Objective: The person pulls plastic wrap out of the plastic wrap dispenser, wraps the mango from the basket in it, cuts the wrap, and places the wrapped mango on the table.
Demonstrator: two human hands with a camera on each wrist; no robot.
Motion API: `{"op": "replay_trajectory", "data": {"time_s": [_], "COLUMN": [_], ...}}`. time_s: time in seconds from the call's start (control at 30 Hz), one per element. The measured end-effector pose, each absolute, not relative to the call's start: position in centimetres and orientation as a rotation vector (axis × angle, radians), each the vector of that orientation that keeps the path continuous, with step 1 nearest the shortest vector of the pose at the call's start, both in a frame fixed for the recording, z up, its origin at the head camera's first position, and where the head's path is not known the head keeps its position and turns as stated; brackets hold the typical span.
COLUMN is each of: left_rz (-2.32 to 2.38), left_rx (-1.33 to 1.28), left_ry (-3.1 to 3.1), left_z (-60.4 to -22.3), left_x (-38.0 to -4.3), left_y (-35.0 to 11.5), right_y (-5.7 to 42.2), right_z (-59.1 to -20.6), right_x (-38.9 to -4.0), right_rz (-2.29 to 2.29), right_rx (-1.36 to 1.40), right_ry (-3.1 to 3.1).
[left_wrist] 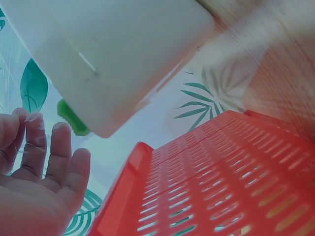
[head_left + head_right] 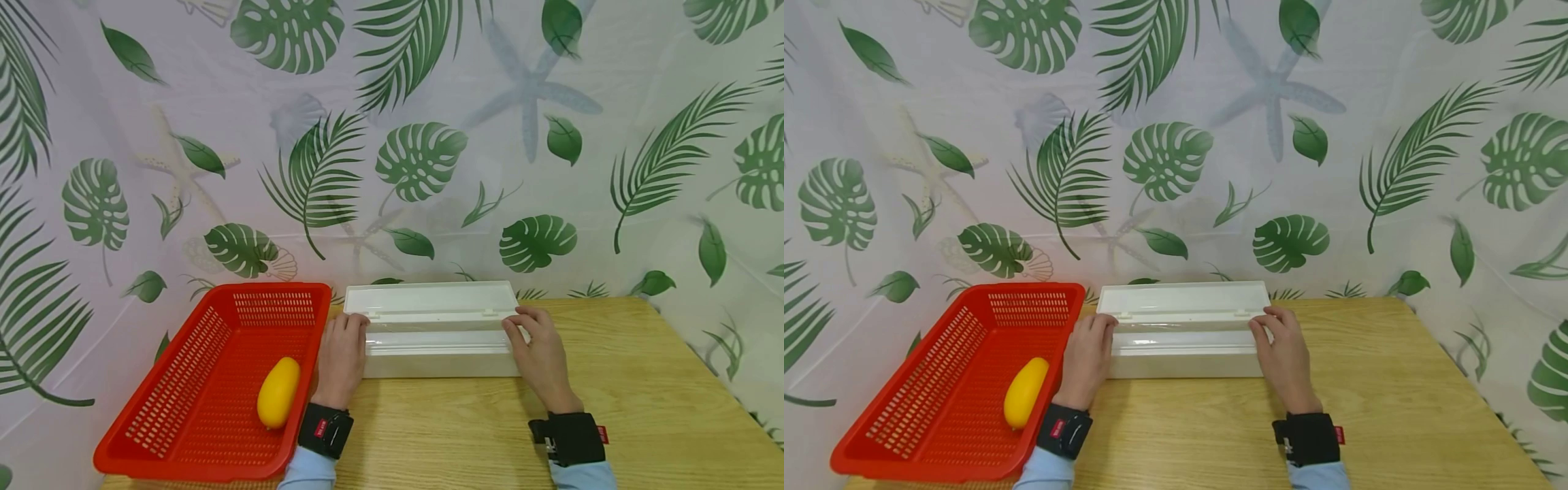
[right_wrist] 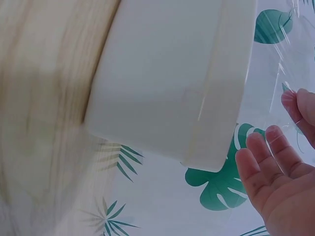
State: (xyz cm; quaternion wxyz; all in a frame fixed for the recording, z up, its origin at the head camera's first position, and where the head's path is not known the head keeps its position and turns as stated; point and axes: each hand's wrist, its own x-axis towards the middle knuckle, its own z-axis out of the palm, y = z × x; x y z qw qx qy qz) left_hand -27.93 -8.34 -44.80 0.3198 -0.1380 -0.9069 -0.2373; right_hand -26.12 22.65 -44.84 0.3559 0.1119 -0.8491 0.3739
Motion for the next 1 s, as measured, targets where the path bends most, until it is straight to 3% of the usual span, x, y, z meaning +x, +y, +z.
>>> {"op": "replay_trajectory", "data": {"time_s": [1.0], "left_rz": [-0.685], "left_rx": [-0.361], "left_ry": [-2.332], "left_z": [-43.6], "left_x": [-27.5], "left_y": [-8.2], "right_y": [22.6], "right_z": [-43.9], "right_x": [-25.9], "right_rz": [0.935], "right_rx": [0.314], "right_ry": [-2.108]}}
